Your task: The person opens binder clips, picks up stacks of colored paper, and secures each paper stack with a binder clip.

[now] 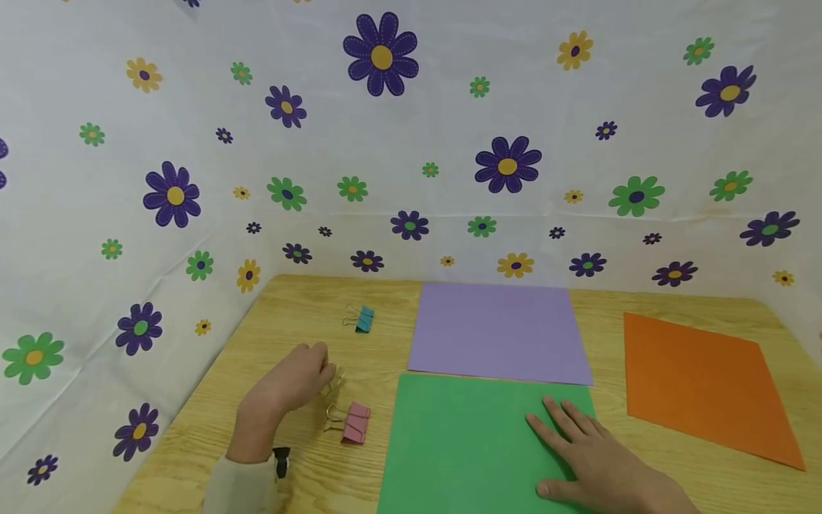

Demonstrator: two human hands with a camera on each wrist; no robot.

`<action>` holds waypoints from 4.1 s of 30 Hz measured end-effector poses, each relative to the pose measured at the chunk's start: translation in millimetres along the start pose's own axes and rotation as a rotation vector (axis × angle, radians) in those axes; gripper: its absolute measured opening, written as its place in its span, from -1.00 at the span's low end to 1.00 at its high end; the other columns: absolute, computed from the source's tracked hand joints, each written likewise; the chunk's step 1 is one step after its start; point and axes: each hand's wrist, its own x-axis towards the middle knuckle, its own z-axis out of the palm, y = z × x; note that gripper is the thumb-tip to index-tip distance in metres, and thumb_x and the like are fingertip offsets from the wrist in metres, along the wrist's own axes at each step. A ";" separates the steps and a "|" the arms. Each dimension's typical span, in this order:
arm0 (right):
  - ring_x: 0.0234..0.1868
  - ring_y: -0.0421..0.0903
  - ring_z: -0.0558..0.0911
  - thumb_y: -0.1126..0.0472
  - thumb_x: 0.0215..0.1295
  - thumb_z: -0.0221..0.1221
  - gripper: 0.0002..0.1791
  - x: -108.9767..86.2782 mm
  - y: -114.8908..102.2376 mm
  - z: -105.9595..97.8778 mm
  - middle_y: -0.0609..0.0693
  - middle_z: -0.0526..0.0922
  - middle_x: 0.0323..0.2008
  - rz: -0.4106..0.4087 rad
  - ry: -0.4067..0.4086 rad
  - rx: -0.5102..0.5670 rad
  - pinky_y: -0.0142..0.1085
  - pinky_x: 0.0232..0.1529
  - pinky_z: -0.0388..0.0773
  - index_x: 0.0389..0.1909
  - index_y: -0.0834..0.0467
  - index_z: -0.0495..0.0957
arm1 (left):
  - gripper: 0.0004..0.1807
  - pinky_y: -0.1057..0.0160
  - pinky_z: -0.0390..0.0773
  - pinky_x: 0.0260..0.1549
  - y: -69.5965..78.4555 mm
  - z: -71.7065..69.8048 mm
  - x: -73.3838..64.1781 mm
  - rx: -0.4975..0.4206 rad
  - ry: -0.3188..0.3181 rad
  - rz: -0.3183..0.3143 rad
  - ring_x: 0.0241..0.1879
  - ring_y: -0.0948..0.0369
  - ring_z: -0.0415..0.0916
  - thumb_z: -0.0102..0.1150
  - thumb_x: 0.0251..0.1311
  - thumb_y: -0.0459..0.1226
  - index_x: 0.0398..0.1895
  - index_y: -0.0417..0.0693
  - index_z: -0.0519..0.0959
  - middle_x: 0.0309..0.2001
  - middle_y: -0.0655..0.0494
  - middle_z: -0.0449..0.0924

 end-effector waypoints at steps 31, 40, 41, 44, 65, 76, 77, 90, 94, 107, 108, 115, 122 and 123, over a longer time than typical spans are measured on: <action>0.07 0.25 0.49 0.24 0.05 0.47 -0.35 13.4 -0.6 -8.7 0.26 0.48 0.05 0.098 0.337 -0.039 0.09 0.00 0.54 0.16 0.29 0.46 | -0.79 0.26 0.20 -0.60 1.1 -0.5 -0.1 -0.084 -0.001 -0.008 -0.62 0.20 0.16 -0.24 0.55 -0.26 -0.31 -0.16 0.22 -0.60 0.10 0.17; 0.17 0.45 0.40 -0.08 0.03 0.46 -0.11 12.6 6.7 -14.3 0.50 0.39 0.17 0.241 0.253 -0.084 0.22 0.01 0.51 0.21 0.46 0.39 | -0.78 0.26 0.21 -0.60 0.5 0.2 0.8 -0.073 0.000 -0.017 -0.61 0.20 0.16 -0.26 0.55 -0.25 -0.31 -0.16 0.22 -0.59 0.10 0.17; 0.17 0.47 0.40 -0.10 0.03 0.45 -0.09 13.2 7.4 -14.8 0.51 0.38 0.19 0.245 0.244 -0.090 0.23 0.02 0.50 0.21 0.46 0.39 | -0.78 0.26 0.20 -0.60 0.5 0.3 0.8 -0.073 0.000 -0.016 -0.61 0.20 0.16 -0.26 0.55 -0.25 -0.31 -0.16 0.21 -0.59 0.10 0.17; 0.19 0.49 0.38 -0.14 0.04 0.44 -0.08 14.4 8.9 -15.6 0.54 0.36 0.22 0.251 0.224 -0.109 0.25 0.03 0.48 0.22 0.45 0.39 | -0.77 0.26 0.20 -0.60 0.6 0.1 0.5 -0.071 0.000 -0.018 -0.61 0.20 0.15 -0.26 0.55 -0.24 -0.32 -0.16 0.21 -0.59 0.10 0.16; 0.15 0.45 0.43 -0.18 -0.03 0.47 -0.03 17.0 6.7 -18.1 0.47 0.44 0.17 0.254 0.228 -0.144 0.28 0.04 0.44 0.26 0.35 0.36 | -0.78 0.26 0.22 -0.60 1.5 -0.8 -2.2 -0.050 0.015 -0.001 -0.61 0.21 0.18 -0.22 0.54 -0.26 -0.32 -0.16 0.23 -0.60 0.09 0.19; 0.14 0.44 0.44 -0.14 0.03 0.44 -0.03 16.2 0.2 -19.1 0.46 0.45 0.15 0.295 0.189 -0.152 0.28 -0.01 0.46 0.32 0.36 0.31 | -0.78 0.25 0.27 -0.57 2.5 -1.6 -0.6 -0.055 0.020 0.001 -0.59 0.20 0.20 -0.23 0.55 -0.25 -0.31 -0.17 0.23 -0.59 0.09 0.18; 0.14 0.44 0.44 -0.13 0.04 0.44 -0.03 15.9 -0.5 -19.0 0.46 0.45 0.15 0.298 0.188 -0.153 0.28 -0.01 0.47 0.32 0.37 0.31 | -0.78 0.25 0.28 -0.57 2.6 -1.6 -0.5 -0.052 0.022 0.002 -0.59 0.20 0.20 -0.23 0.55 -0.25 -0.31 -0.17 0.24 -0.59 0.09 0.19; -0.07 0.26 0.52 -0.06 -0.03 0.50 0.02 16.7 -5.9 -18.4 0.39 0.48 -0.02 0.314 0.227 -0.138 0.03 -0.32 0.58 0.34 0.38 0.25 | -0.79 0.25 0.28 -0.57 3.8 -2.5 -0.7 -0.045 0.017 -0.023 -0.57 0.19 0.23 -0.22 0.55 -0.24 -0.29 -0.17 0.26 -0.57 0.08 0.22; -0.22 0.11 0.55 -0.02 -0.01 0.50 -0.02 17.5 -6.9 -19.8 0.32 0.48 -0.07 0.331 0.205 -0.073 -0.12 -0.47 0.52 0.33 0.35 0.24 | -0.78 0.25 0.27 -0.57 2.7 -2.5 -1.1 -0.049 0.013 -0.025 -0.57 0.20 0.23 -0.23 0.55 -0.24 -0.29 -0.17 0.25 -0.57 0.08 0.21; -0.38 0.03 0.60 -0.07 -0.08 0.53 0.25 18.2 -2.5 -25.7 0.19 0.66 -0.31 0.406 0.174 0.063 -0.07 -0.48 0.53 0.48 0.21 -0.08 | -0.79 0.24 0.29 -0.55 1.1 -4.6 -1.2 -0.051 0.003 -0.029 -0.56 0.19 0.24 -0.24 0.56 -0.23 -0.26 -0.17 0.25 -0.55 0.07 0.21; -0.45 0.00 0.56 -0.07 -0.10 0.53 0.31 17.9 -2.3 -25.6 0.14 0.64 -0.41 0.417 0.176 0.078 -0.12 -0.54 0.48 0.50 0.21 -0.14 | -0.79 0.24 0.29 -0.55 1.1 -4.8 -1.4 -0.051 0.001 -0.029 -0.56 0.19 0.23 -0.24 0.56 -0.23 -0.25 -0.18 0.25 -0.55 0.08 0.21; -0.62 -0.08 0.40 -0.10 -0.16 0.56 0.48 17.7 2.6 -26.2 0.17 0.57 -0.53 0.439 0.201 0.145 -0.26 -0.64 0.30 0.53 0.23 -0.33 | -0.79 0.25 0.26 -0.57 0.9 -5.9 -0.8 -0.048 0.010 -0.004 -0.58 0.20 0.21 -0.23 0.56 -0.25 -0.27 -0.18 0.23 -0.56 0.09 0.19; -0.52 0.00 0.47 -0.10 -0.17 0.56 0.50 17.7 5.0 -26.1 0.67 0.17 0.26 0.417 0.211 0.178 -0.22 -0.59 0.41 0.56 0.17 -0.36 | -0.79 0.24 0.30 -0.55 1.2 -3.8 -0.3 -0.051 -0.002 -0.004 -0.57 0.19 0.23 -0.24 0.56 -0.24 -0.27 -0.17 0.23 -0.56 0.08 0.21; -0.55 -0.02 0.43 -0.09 -0.16 0.56 0.50 17.3 4.9 -25.5 0.66 0.16 0.26 0.413 0.212 0.184 -0.23 -0.60 0.40 0.56 0.16 -0.38 | -0.79 0.24 0.31 -0.55 1.1 -3.2 0.2 -0.051 -0.003 -0.002 -0.58 0.19 0.23 -0.23 0.56 -0.24 -0.27 -0.17 0.23 -0.56 0.08 0.21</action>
